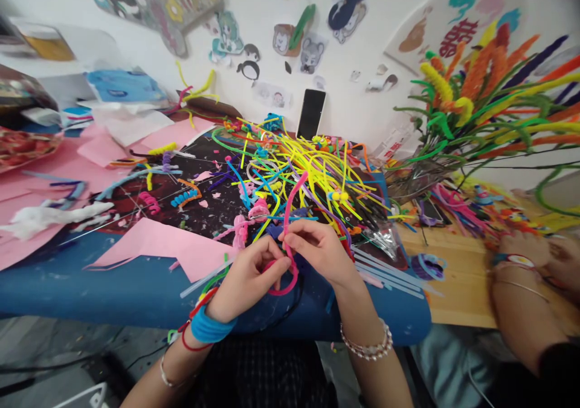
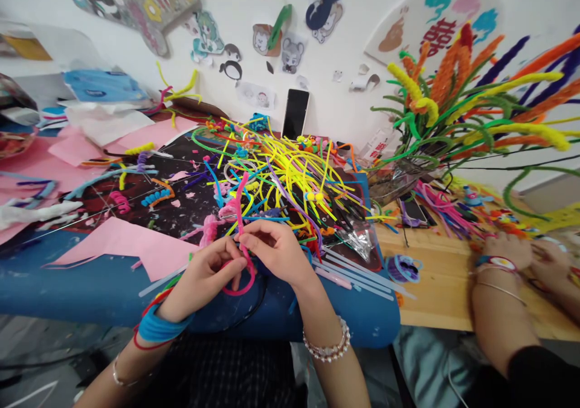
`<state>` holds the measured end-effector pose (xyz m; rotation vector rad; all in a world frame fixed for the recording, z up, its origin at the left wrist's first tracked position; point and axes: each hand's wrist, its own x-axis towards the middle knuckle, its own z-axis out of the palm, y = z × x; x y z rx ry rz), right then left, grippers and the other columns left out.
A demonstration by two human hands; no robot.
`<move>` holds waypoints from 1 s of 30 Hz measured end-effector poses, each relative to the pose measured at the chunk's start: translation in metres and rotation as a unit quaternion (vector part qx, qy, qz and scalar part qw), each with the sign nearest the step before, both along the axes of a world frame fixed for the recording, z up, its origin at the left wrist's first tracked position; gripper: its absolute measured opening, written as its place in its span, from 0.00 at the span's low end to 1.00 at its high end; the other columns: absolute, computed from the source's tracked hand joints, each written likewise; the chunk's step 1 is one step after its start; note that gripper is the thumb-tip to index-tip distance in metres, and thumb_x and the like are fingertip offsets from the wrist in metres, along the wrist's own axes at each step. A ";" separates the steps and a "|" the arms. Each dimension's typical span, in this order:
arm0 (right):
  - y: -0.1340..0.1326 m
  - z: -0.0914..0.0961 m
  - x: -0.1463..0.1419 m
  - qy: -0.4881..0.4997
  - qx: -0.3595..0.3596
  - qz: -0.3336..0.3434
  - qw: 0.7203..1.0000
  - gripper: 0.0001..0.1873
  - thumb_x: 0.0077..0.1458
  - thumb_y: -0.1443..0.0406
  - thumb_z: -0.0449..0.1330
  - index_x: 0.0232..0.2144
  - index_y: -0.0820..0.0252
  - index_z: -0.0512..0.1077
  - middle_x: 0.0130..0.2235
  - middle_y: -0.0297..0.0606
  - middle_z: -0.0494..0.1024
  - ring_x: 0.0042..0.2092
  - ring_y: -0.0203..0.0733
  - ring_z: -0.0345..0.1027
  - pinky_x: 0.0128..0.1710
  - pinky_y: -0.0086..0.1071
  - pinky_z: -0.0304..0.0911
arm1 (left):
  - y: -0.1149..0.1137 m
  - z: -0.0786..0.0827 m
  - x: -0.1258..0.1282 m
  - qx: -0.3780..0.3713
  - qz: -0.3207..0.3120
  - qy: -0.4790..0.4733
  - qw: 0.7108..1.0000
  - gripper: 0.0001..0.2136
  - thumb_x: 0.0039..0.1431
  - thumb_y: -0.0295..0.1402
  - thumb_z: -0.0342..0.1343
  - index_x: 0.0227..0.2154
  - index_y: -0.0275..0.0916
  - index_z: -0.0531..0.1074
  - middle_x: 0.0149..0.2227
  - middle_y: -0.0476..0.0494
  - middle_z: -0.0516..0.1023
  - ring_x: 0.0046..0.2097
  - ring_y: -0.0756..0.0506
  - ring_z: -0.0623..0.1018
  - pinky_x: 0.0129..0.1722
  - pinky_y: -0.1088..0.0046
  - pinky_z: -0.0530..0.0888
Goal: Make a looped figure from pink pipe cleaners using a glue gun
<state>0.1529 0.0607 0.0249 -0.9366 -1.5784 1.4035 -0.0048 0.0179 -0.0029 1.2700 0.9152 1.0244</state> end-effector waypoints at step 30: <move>0.000 0.004 -0.001 0.014 0.051 0.029 0.998 0.12 0.55 0.55 0.66 0.27 0.57 0.76 0.30 0.32 0.72 0.33 0.35 0.66 0.35 0.30 0.62 | 0.001 -0.002 -0.001 -0.004 -0.017 -0.046 0.999 0.10 0.65 0.39 0.54 0.35 0.39 0.62 0.26 0.51 0.78 0.20 0.55 0.71 0.20 0.82 0.66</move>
